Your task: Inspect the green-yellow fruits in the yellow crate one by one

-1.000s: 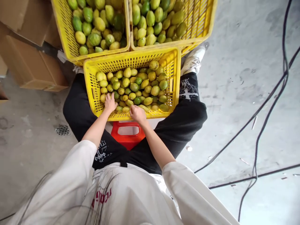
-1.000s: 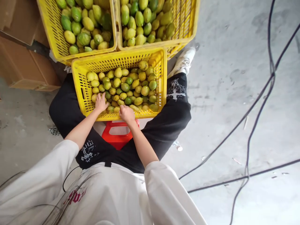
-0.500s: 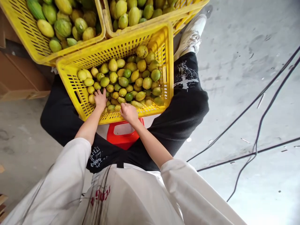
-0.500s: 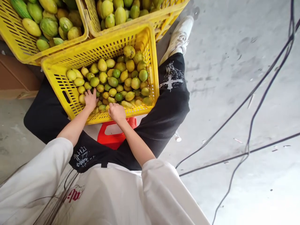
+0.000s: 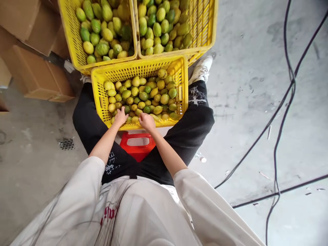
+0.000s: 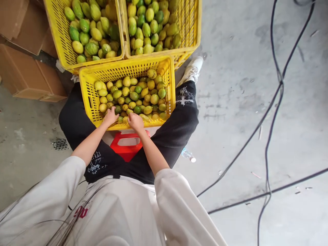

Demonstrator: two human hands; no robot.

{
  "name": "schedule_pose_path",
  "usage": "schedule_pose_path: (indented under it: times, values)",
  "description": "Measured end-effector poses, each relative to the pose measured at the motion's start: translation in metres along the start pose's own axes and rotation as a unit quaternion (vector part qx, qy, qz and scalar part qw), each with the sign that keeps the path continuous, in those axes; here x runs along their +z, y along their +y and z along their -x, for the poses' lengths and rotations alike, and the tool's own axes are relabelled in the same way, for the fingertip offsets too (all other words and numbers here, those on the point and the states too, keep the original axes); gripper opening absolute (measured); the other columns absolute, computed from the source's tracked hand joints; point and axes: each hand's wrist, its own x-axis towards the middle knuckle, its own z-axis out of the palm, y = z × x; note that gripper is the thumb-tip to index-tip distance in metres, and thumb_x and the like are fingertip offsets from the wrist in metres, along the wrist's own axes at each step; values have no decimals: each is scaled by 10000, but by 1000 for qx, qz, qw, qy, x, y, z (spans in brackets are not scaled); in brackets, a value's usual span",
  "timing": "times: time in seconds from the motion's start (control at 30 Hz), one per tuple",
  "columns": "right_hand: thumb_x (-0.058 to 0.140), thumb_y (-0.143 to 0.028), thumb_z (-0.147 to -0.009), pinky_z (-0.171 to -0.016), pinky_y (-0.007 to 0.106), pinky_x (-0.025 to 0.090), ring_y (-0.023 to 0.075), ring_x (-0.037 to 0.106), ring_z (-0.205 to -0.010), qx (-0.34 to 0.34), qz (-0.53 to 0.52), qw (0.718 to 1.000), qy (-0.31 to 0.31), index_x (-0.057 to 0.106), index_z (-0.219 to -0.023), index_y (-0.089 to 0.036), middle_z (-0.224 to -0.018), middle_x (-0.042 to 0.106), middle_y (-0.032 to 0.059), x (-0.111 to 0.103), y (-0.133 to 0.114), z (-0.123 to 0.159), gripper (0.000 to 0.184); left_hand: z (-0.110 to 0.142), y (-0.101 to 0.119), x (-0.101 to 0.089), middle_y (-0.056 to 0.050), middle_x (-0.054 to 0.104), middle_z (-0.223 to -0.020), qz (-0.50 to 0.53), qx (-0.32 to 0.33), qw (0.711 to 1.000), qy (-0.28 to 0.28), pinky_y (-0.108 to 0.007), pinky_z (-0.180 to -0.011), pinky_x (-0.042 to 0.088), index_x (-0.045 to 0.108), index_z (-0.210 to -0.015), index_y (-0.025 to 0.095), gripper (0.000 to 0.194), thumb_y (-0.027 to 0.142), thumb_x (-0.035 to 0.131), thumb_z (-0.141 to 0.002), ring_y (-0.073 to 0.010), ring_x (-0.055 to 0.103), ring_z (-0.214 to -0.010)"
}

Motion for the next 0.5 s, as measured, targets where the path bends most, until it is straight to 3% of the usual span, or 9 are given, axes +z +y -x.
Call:
schedule_pose_path:
  times: [0.17, 0.3, 0.43, 0.5]
  values:
    - [548, -141, -1072, -891, 349, 555, 326, 768, -1132, -8, 7, 1000, 7, 782, -1192, -168, -1252, 815, 146, 2, 3, 3, 264, 10, -7, -3, -267, 491, -1646, -33, 35, 998, -29, -566, -1215, 486, 392, -1738, 217, 791, 284, 690, -1008, -478, 608, -1446]
    - [559, -141, -1064, -888, 359, 560, 329, 770, -1122, -6, -1, 1000, 4, 779, -1177, -170, -1236, 817, 144, 5, 5, -2, 249, 0, -5, -1, -295, 442, -1678, -33, 34, 998, -37, -608, -1182, 496, 249, -1814, 225, 854, 301, 594, -1036, -510, 631, -1404]
    - [565, -140, -1048, -907, 388, 567, 342, 767, -1109, -2, -23, 1000, -2, 774, -1164, -169, -1201, 813, 145, 11, 9, -9, 241, -25, -4, 1, -320, 387, -1703, -21, 14, 999, -43, -638, -1144, 504, 287, -1794, 205, 744, 295, 458, -1075, -521, 661, -1358]
    - [565, -148, -1045, -913, 406, 573, 350, 764, -1101, 4, -38, 999, -4, 771, -1166, -167, -1181, 810, 147, 14, 12, -12, 240, -40, -5, 5, -315, 357, -1719, 14, 6, 999, -34, -637, -1162, 490, 414, -1714, 193, 690, 341, 556, -1055, -537, 633, -1388]
